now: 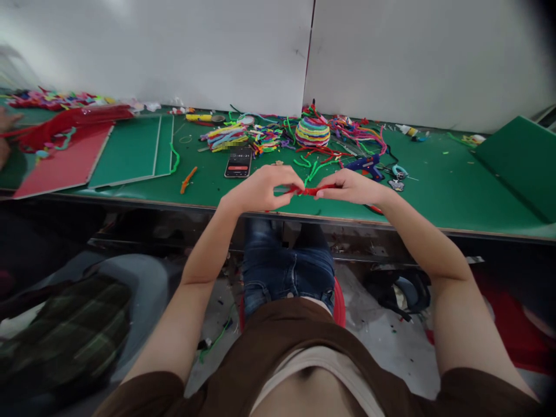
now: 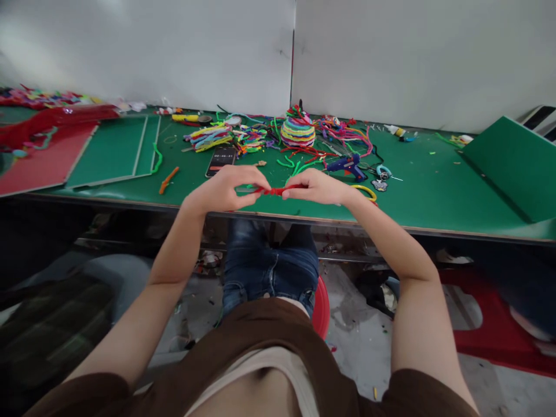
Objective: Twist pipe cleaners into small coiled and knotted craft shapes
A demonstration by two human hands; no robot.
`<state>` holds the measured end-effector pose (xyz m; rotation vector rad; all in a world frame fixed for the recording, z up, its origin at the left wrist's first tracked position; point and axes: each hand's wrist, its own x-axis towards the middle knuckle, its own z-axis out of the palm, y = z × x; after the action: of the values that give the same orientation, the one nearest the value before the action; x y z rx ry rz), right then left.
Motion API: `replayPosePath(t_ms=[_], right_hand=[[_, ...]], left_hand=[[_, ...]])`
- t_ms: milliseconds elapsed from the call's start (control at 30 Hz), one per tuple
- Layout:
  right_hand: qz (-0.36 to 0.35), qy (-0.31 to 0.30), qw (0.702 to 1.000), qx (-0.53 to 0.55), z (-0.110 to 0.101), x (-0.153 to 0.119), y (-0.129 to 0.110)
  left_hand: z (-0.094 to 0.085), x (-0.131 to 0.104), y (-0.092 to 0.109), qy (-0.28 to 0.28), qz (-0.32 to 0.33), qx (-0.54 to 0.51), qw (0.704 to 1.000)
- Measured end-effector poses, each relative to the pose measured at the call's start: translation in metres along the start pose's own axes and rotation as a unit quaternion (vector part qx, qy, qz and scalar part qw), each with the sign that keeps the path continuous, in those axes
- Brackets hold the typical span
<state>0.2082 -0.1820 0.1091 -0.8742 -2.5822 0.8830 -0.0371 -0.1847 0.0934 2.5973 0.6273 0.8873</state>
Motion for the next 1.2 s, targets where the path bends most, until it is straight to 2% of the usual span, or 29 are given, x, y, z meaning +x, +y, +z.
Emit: replayPosePath(t_ms=[67,133,200,233,267,367,467,533,633,733,800,933,967,1033,1100,1133,1200], right_hand=[[-0.025,-0.042,0.999,-0.013,-0.001,0.000,-0.007],[-0.050,-0.065,0.996,-0.018,0.000,0.000,-0.014],[-0.076,-0.058,0.995,-0.027,0.001,0.001,-0.019],[-0.090,-0.048,0.994,-0.036,0.001,0.002,-0.020],[-0.104,-0.037,0.993,-0.045,0.002,0.003,-0.021],[-0.136,0.002,0.989,-0.062,0.003,0.006,-0.020],[-0.153,0.041,0.985,-0.064,0.004,0.007,-0.020],[-0.161,0.075,0.982,-0.069,0.004,0.008,-0.020],[-0.156,0.136,0.976,-0.073,0.007,0.010,-0.018],[-0.137,0.179,0.972,-0.069,0.010,0.012,-0.015],[-0.124,0.193,0.971,-0.074,0.012,0.013,-0.014],[-0.086,0.239,0.962,-0.098,0.015,0.013,-0.013],[-0.075,0.253,0.958,-0.108,0.015,0.013,-0.012],[-0.059,0.274,0.950,-0.138,0.014,0.012,-0.010],[-0.050,0.280,0.943,-0.172,0.013,0.011,-0.008],[-0.047,0.279,0.941,-0.187,0.012,0.011,-0.007],[-0.042,0.276,0.937,-0.208,0.009,0.009,-0.005]], left_hand=[[-0.010,0.002,-0.004,-0.086,-0.023,-0.131,0.987],[-0.012,0.005,-0.016,-0.154,-0.061,-0.258,0.952],[0.000,0.005,-0.032,-0.193,-0.097,-0.368,0.904],[0.011,0.003,-0.040,-0.194,-0.110,-0.417,0.881],[0.024,0.001,-0.047,-0.175,-0.124,-0.463,0.860],[0.065,-0.007,-0.055,-0.010,-0.210,-0.571,0.793],[0.088,-0.012,-0.039,0.152,-0.263,-0.642,0.704],[0.089,-0.012,-0.019,0.245,-0.268,-0.667,0.651],[0.077,-0.006,0.008,0.346,-0.250,-0.686,0.590],[0.067,0.005,0.021,0.404,-0.225,-0.689,0.558],[0.064,0.011,0.022,0.409,-0.227,-0.683,0.562],[0.066,0.014,0.019,0.373,-0.280,-0.650,0.600],[0.067,0.013,0.017,0.343,-0.301,-0.648,0.609],[0.068,0.008,0.014,0.246,-0.328,-0.650,0.640],[0.069,0.003,0.013,0.168,-0.318,-0.619,0.699],[0.069,0.001,0.013,0.163,-0.302,-0.579,0.740],[0.068,-0.002,0.012,0.225,-0.265,-0.447,0.824]])
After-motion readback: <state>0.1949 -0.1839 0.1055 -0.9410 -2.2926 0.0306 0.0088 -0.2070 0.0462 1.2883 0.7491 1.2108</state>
